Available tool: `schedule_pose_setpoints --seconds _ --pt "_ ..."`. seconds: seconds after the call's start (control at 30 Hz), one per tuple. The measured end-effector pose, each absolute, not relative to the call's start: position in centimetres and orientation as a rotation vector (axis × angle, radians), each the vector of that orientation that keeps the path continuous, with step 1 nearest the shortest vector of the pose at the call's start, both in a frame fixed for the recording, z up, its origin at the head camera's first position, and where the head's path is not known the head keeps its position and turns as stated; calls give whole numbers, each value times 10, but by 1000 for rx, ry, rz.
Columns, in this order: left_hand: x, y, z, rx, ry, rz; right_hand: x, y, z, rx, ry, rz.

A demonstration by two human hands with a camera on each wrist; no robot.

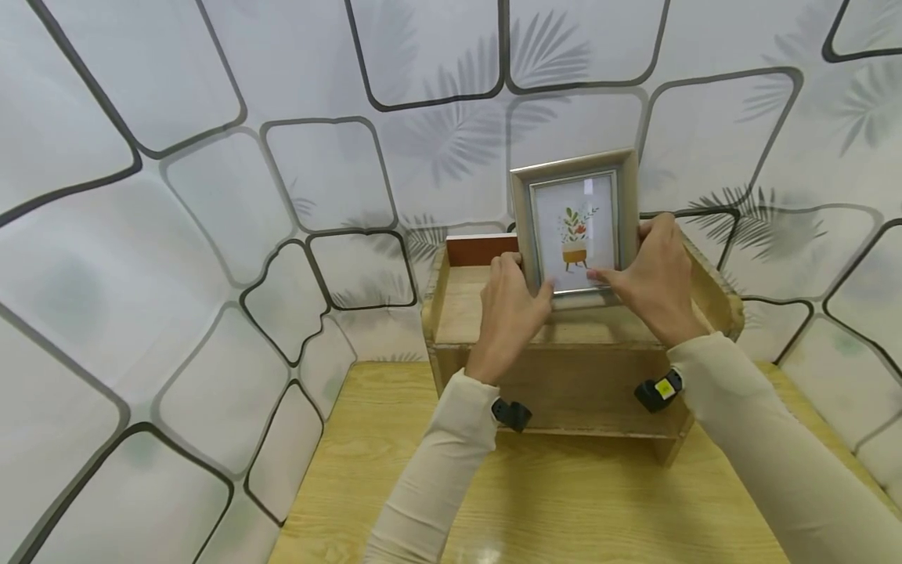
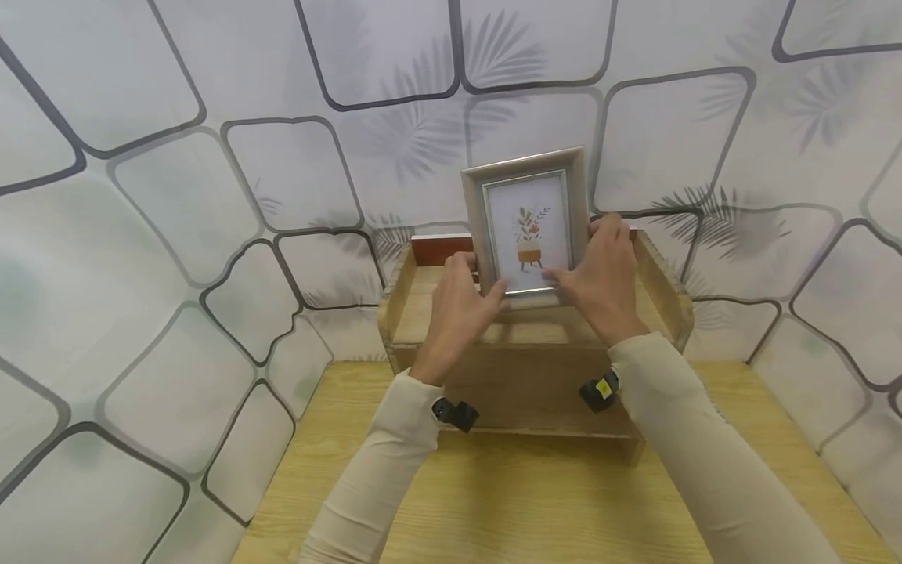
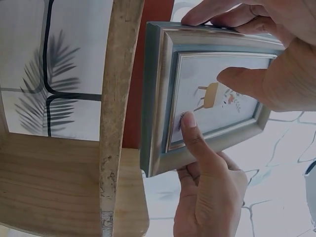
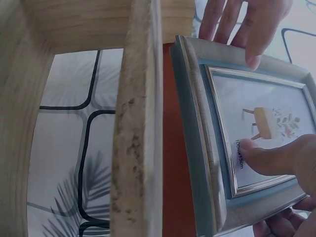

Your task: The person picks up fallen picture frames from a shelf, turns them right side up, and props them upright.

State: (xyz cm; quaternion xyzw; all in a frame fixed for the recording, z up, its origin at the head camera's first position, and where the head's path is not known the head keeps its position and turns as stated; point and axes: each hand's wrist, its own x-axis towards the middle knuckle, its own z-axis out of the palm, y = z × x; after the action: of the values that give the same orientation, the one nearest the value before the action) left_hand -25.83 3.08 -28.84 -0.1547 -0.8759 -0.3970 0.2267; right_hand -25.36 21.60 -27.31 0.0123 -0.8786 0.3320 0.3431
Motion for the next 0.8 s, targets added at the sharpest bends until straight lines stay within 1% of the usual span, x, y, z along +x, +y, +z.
schedule_pose_setpoints --seconds 0.8 --pt "-264 28 -297 -487 -2400 -1151 -263 225 -298 26 -2211 899"
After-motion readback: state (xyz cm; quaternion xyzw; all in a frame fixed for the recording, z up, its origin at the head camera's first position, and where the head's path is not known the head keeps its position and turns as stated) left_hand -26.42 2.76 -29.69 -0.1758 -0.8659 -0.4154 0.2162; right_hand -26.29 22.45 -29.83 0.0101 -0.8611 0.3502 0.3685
